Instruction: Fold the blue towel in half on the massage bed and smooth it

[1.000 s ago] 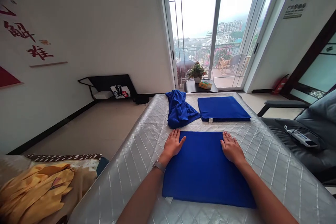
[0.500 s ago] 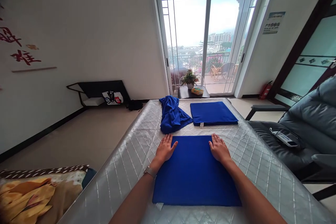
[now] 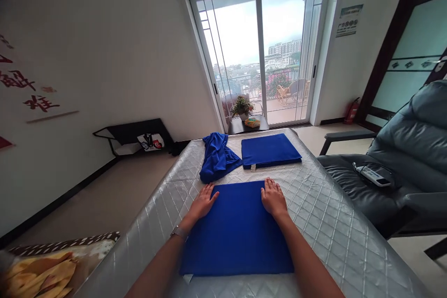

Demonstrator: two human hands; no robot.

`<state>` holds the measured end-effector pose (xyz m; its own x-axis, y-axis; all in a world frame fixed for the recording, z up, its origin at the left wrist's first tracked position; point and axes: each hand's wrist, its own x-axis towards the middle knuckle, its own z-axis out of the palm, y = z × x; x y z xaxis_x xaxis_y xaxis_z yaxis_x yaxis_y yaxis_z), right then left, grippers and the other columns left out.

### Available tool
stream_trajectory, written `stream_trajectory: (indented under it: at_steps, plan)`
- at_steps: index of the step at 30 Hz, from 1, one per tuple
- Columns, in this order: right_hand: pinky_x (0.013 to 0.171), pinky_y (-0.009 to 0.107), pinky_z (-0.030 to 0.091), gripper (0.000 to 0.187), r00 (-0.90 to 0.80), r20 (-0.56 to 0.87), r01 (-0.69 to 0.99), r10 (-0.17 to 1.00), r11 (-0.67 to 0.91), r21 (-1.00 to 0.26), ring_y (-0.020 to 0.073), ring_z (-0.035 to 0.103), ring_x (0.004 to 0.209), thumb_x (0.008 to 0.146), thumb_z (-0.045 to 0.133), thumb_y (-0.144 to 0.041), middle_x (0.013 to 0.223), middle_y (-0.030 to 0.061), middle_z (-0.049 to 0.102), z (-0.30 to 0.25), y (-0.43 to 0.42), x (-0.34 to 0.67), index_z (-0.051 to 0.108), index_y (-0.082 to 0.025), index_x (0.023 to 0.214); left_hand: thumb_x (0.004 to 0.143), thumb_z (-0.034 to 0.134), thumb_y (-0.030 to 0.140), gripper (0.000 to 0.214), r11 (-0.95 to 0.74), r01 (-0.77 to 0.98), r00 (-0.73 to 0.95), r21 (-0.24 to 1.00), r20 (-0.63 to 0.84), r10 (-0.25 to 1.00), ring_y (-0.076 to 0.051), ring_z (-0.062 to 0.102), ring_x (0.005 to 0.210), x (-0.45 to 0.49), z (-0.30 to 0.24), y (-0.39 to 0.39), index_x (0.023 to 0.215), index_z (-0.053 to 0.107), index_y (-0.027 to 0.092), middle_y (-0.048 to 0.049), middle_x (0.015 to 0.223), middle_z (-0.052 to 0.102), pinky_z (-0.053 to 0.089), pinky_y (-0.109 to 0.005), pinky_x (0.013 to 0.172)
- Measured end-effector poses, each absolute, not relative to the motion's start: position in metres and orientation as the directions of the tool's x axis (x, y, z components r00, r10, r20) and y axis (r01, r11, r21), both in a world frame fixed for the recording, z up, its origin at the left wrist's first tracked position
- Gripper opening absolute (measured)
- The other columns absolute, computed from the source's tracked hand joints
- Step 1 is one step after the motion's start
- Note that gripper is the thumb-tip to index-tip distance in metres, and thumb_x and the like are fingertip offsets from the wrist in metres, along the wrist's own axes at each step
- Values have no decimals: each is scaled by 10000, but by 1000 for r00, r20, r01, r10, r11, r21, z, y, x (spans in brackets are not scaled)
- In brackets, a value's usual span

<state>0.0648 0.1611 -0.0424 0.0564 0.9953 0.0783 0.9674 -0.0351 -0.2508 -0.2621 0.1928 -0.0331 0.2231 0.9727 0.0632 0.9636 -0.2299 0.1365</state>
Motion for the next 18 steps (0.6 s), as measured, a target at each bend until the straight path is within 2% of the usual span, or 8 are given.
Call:
stream_trajectory:
  at_steps: [3,6,12,18]
  plan:
    - [1244,371,124,623,73,86,953,994,-44,-301,196,210,1529,1019,238,-333,1650,112,273,-41,160,64,285,-62,1579,1055,270,518,581,-199,977,197,82,23,980,-255,378,1467,-256,-18,200,1467,490,173,-110,1571,449,304,-429,1204]
    - [1238,360,153,613,93,123,943,988,-47,-331,203,237,1521,1019,245,-318,1648,105,284,-42,161,64,301,-65,1575,1050,360,428,483,-193,979,187,61,95,978,-258,440,1424,-226,1,203,1378,586,155,-132,1512,520,336,-395,1181]
    - [1225,374,216,580,93,188,942,978,-25,-334,217,283,1505,1013,257,-250,1619,145,341,-52,165,68,356,-43,1545,1032,427,404,398,-502,831,456,240,222,862,-206,549,1309,-92,10,192,1320,640,231,-71,1409,619,406,-316,1127]
    - [1217,366,255,593,57,221,976,974,-7,-217,235,371,1463,925,365,-123,1554,201,430,-68,165,73,410,-11,1505,1074,298,353,456,-443,796,388,413,214,897,-185,469,1398,-15,-19,186,1398,577,195,-82,1472,572,311,-378,1213]
